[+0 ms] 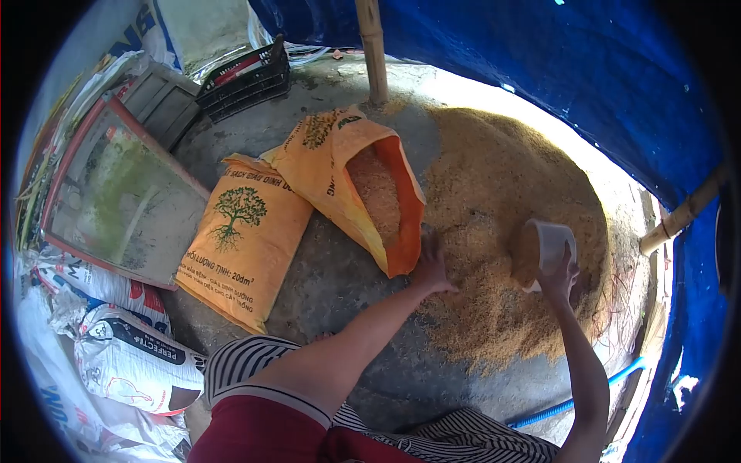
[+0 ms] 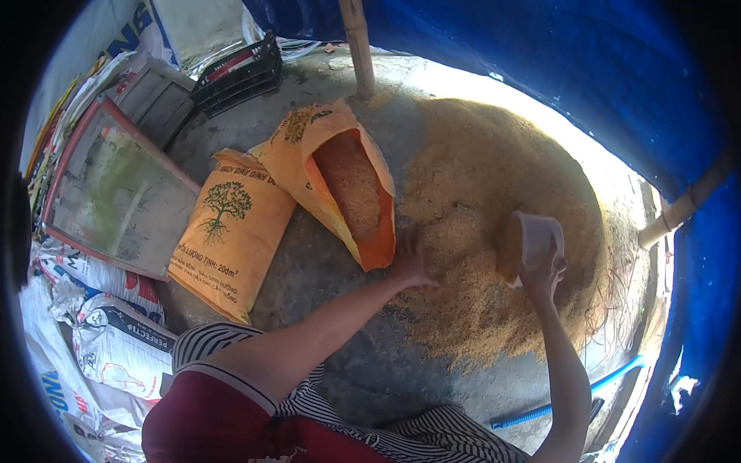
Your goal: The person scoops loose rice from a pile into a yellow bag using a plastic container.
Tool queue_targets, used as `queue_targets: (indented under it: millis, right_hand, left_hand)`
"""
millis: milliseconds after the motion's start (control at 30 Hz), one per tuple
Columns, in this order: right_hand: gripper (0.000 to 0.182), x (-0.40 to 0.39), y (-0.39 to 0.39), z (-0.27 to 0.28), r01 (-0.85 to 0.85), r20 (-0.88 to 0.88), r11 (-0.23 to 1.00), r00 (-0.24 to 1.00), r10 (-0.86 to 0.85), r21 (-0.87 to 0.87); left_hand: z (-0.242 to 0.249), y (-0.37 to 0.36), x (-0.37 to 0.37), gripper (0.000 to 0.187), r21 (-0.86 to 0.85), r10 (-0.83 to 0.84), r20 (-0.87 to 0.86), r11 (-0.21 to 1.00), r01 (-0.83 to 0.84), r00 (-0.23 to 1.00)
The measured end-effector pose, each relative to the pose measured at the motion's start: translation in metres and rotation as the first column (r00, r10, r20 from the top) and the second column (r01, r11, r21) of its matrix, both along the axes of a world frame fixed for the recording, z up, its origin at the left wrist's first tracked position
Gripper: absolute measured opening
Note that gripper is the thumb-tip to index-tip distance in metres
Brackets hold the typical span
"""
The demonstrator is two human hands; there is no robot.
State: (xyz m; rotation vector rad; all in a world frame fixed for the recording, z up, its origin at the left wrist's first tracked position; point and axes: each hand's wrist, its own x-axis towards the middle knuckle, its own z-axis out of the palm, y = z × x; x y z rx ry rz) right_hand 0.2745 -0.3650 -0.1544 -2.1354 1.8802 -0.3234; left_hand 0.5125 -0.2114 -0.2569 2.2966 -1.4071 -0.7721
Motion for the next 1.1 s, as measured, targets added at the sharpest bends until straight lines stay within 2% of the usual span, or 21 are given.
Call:
queue_targets:
  millis: [67,167,233,267,333,433,500,533,567,600,633,700,733,800,867,900,933,967,1033,1067,1100]
  right_hand:
    - [0.101,0.015,0.023,0.007,-0.097,-0.015,0.995,0.995,0.097,-0.036]
    - [0.102,0.038,0.051,0.018,-0.241,-0.058,0.969,0.969,0.238,-0.05]
    - [0.102,0.042,0.06,0.022,-0.288,-0.077,0.957,0.955,0.285,-0.029]
    - [0.102,0.044,0.062,0.022,-0.325,-0.067,0.943,0.945,0.321,-0.071]
    - [0.102,0.042,0.061,0.021,-0.357,-0.06,0.928,0.934,0.352,-0.11]
    - [0.102,0.035,0.054,0.014,-0.241,-0.008,0.971,0.971,0.241,-0.006]
    - [0.1,0.023,0.041,0.011,-0.189,0.107,0.961,0.98,0.17,0.2]
    - [0.1,0.018,0.039,0.013,-0.17,0.103,0.966,0.983,0.152,0.195]
    - [0.099,0.016,0.039,0.017,-0.134,0.298,0.932,0.954,0.029,0.338]
    - [0.097,0.014,0.039,0.021,-0.132,0.462,0.871,0.879,-0.117,0.473]
    - [0.097,0.009,0.036,0.024,-0.121,0.46,0.875,0.879,-0.125,0.469]
    - [0.09,-0.006,0.032,0.03,-0.287,0.725,0.738,0.578,-0.375,0.611]
    - [0.09,-0.011,0.032,0.032,-0.259,0.723,0.75,0.571,-0.389,0.609]
    - [0.082,-0.013,0.031,0.034,-0.305,0.704,0.642,0.423,-0.571,0.704]
    - [0.076,-0.016,0.026,0.026,-0.343,0.631,0.531,0.361,-0.687,0.775]
    - [0.076,-0.016,0.027,0.028,-0.322,0.634,0.548,0.341,-0.694,0.772]
    - [0.073,-0.014,0.029,0.03,-0.385,0.615,0.499,0.287,-0.734,0.776]
    - [0.07,-0.016,0.03,0.032,-0.454,0.59,0.449,0.238,-0.772,0.77]
    - [0.068,-0.023,0.026,0.037,-0.448,0.565,0.434,0.214,-0.797,0.782]
    - [0.066,-0.025,0.025,0.039,-0.45,0.537,0.409,0.204,-0.819,0.794]
    - [0.066,-0.03,0.024,0.037,-0.451,0.542,0.416,0.196,-0.818,0.79]
  left_hand:
    - [0.01,-0.001,-0.003,0.135,0.035,-0.05,0.053,0.998,0.048,0.997]
    - [0.015,-0.013,-0.024,0.126,0.087,-0.12,-0.027,0.989,0.122,0.992]
    - [0.007,-0.019,-0.039,0.11,0.0,-0.056,-0.087,0.998,0.056,0.995]
    - [0.003,-0.024,-0.045,0.11,-0.001,-0.06,-0.093,0.998,0.06,0.994]
    - [-0.004,-0.03,-0.053,0.096,-0.057,0.091,-0.145,0.993,-0.1,0.985]
    - [-0.006,-0.036,-0.051,0.089,0.003,0.095,-0.259,0.995,-0.098,0.961]
    - [0.004,-0.039,-0.051,0.084,-0.001,0.102,-0.3,0.994,-0.107,0.949]
    - [0.012,-0.042,-0.052,0.079,0.0,0.12,-0.336,0.992,-0.127,0.934]
    - [0.012,-0.048,-0.053,0.079,-0.006,0.102,-0.338,0.994,-0.11,0.936]
    - [0.011,-0.053,-0.053,0.077,-0.038,0.087,-0.344,0.994,-0.106,0.935]
    - [0.01,-0.058,-0.054,0.074,-0.07,0.074,-0.351,0.992,-0.104,0.934]
    - [0.023,-0.067,-0.055,0.075,-0.098,0.033,-0.288,0.993,-0.064,0.957]
    - [0.035,-0.071,-0.057,0.076,-0.123,0.0,-0.224,0.992,-0.028,0.975]
    - [0.061,-0.08,-0.06,0.077,-0.197,-0.139,-0.236,0.976,0.093,0.962]
    - [0.085,-0.088,-0.062,0.078,-0.271,-0.275,-0.241,0.94,0.207,0.931]
    - [0.098,-0.091,-0.059,0.075,-0.345,-0.416,-0.207,0.878,0.332,0.885]
    - [0.112,-0.094,-0.054,0.073,-0.411,-0.542,-0.164,0.797,0.442,0.824]
    - [0.138,-0.093,-0.048,0.073,-0.414,-0.559,-0.162,0.786,0.459,0.813]
    - [0.188,-0.093,-0.031,0.059,-0.323,-0.579,-0.138,0.793,0.516,0.803]
    - [0.19,-0.099,-0.024,0.059,-0.325,-0.588,-0.132,0.786,0.525,0.798]
    - [0.192,-0.102,-0.018,0.053,-0.352,-0.509,-0.12,0.824,0.443,0.852]
